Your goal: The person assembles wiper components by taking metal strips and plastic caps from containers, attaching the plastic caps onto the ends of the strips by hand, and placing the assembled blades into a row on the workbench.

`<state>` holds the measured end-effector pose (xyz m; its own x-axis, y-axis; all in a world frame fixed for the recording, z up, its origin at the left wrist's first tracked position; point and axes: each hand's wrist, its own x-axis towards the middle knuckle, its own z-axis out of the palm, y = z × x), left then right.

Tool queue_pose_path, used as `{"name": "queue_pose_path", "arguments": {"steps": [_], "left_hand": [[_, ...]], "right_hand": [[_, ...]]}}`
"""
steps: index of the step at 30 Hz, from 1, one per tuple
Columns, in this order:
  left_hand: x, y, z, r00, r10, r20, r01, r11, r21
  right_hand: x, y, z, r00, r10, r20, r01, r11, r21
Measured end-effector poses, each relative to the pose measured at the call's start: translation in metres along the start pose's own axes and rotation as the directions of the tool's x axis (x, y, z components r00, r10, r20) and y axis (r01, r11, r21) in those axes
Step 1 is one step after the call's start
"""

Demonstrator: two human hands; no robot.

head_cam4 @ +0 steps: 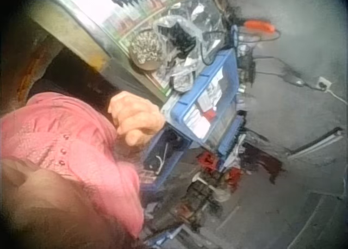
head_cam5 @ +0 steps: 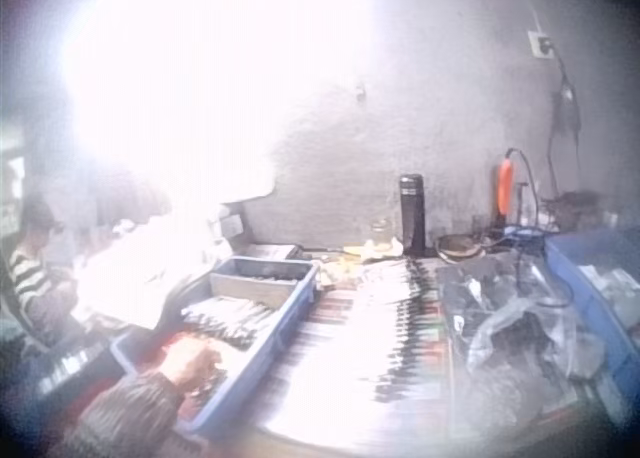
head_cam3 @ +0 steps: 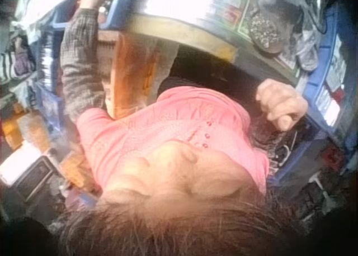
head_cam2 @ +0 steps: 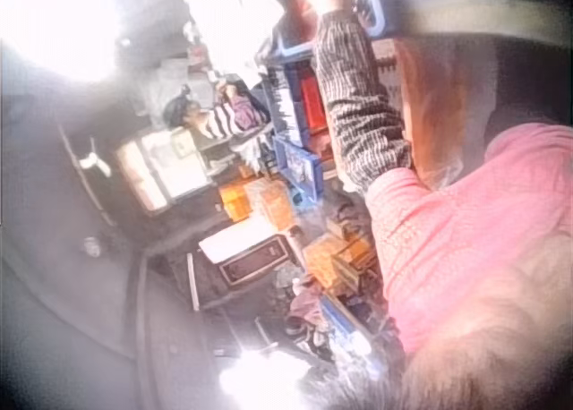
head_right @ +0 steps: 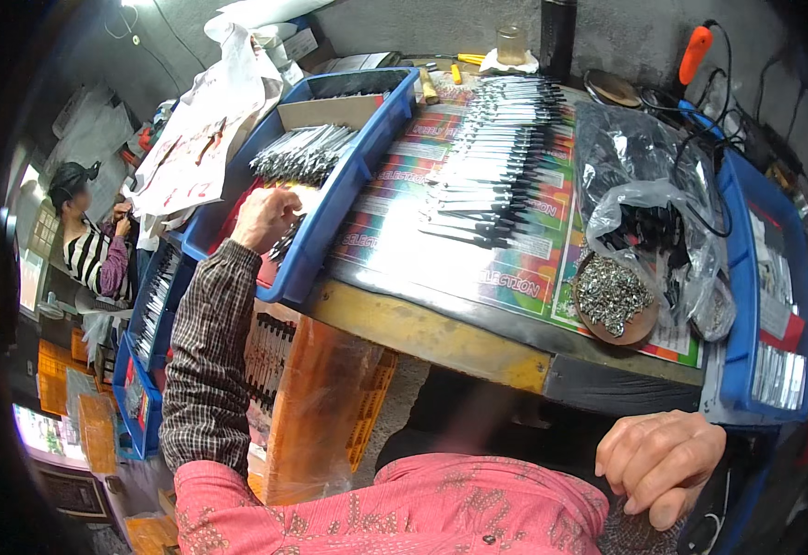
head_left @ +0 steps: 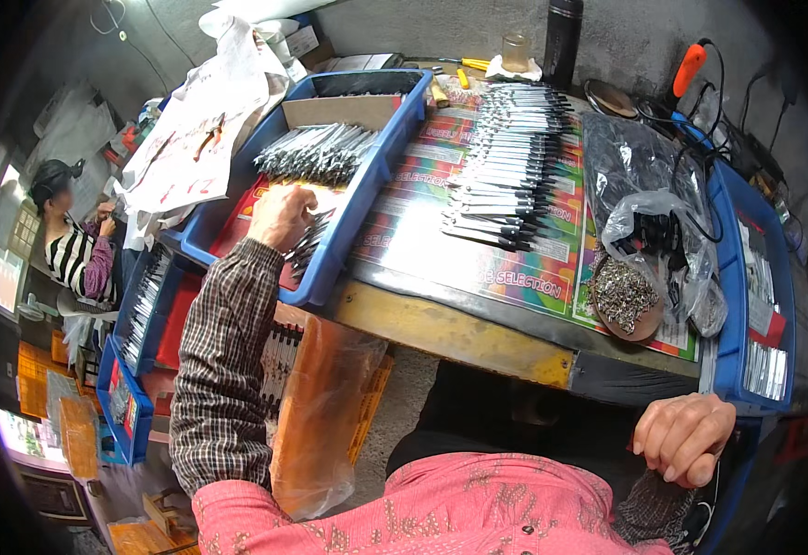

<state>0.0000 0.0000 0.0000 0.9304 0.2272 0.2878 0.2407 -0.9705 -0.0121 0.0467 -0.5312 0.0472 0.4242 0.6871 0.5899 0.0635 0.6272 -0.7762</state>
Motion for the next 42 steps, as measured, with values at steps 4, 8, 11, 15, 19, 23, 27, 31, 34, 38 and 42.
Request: {"name": "queue_pose_path", "arguments": {"steps": [4, 8, 11, 15, 19, 23, 27, 31, 34, 38, 42], "left_hand": [[0.007, 0.007, 0.009, 0.992, 0.122, -0.025, -0.123, 0.991, -0.051], [0.015, 0.009, 0.012, 0.983, 0.179, -0.049, -0.181, 0.982, -0.046], [0.02, 0.0, 0.022, 0.981, 0.193, 0.017, -0.192, 0.98, -0.046], [0.026, -0.009, 0.029, 0.984, 0.18, -0.006, -0.18, 0.98, -0.082], [0.017, -0.044, 0.029, 0.998, 0.034, 0.051, -0.028, 0.993, -0.113], [0.019, -0.105, 0.064, 0.939, 0.281, -0.199, -0.288, 0.958, -0.003], [0.024, -0.088, 0.064, 0.933, 0.272, -0.237, -0.256, 0.962, 0.094], [0.018, -0.045, 0.03, 0.968, 0.096, -0.231, -0.127, 0.984, -0.126], [0.012, -0.037, 0.018, 0.96, 0.064, -0.273, -0.117, 0.976, -0.182], [0.011, -0.033, 0.014, 0.969, -0.083, -0.234, 0.003, 0.946, -0.323], [0.003, -0.028, 0.009, 0.948, -0.124, -0.294, -0.038, 0.872, -0.489]], "right_hand": [[0.0, 0.004, 0.003, 0.999, 0.027, -0.026, -0.028, 0.999, -0.033], [0.0, 0.008, 0.016, 0.999, 0.019, -0.045, -0.021, 0.998, -0.059], [-0.001, 0.012, 0.02, 0.997, 0.022, -0.079, -0.031, 0.994, -0.109], [-0.004, 0.008, 0.021, 0.991, 0.029, -0.128, -0.055, 0.977, -0.205], [-0.017, -0.007, 0.016, 0.972, 0.127, -0.199, -0.199, 0.893, -0.404], [-0.034, -0.027, 0.007, 0.883, 0.216, -0.416, -0.441, 0.687, -0.578], [-0.055, -0.051, -0.001, 0.754, 0.108, -0.648, -0.584, 0.564, -0.584], [-0.072, -0.075, -0.026, 0.716, -0.1, -0.691, -0.626, 0.346, -0.699], [-0.079, -0.095, -0.05, 0.676, -0.22, -0.703, -0.669, 0.216, -0.711], [-0.098, -0.114, -0.101, 0.687, -0.344, -0.64, -0.705, -0.105, -0.701], [-0.122, -0.126, -0.152, 0.74, -0.324, -0.589, -0.673, -0.345, -0.655]]}}
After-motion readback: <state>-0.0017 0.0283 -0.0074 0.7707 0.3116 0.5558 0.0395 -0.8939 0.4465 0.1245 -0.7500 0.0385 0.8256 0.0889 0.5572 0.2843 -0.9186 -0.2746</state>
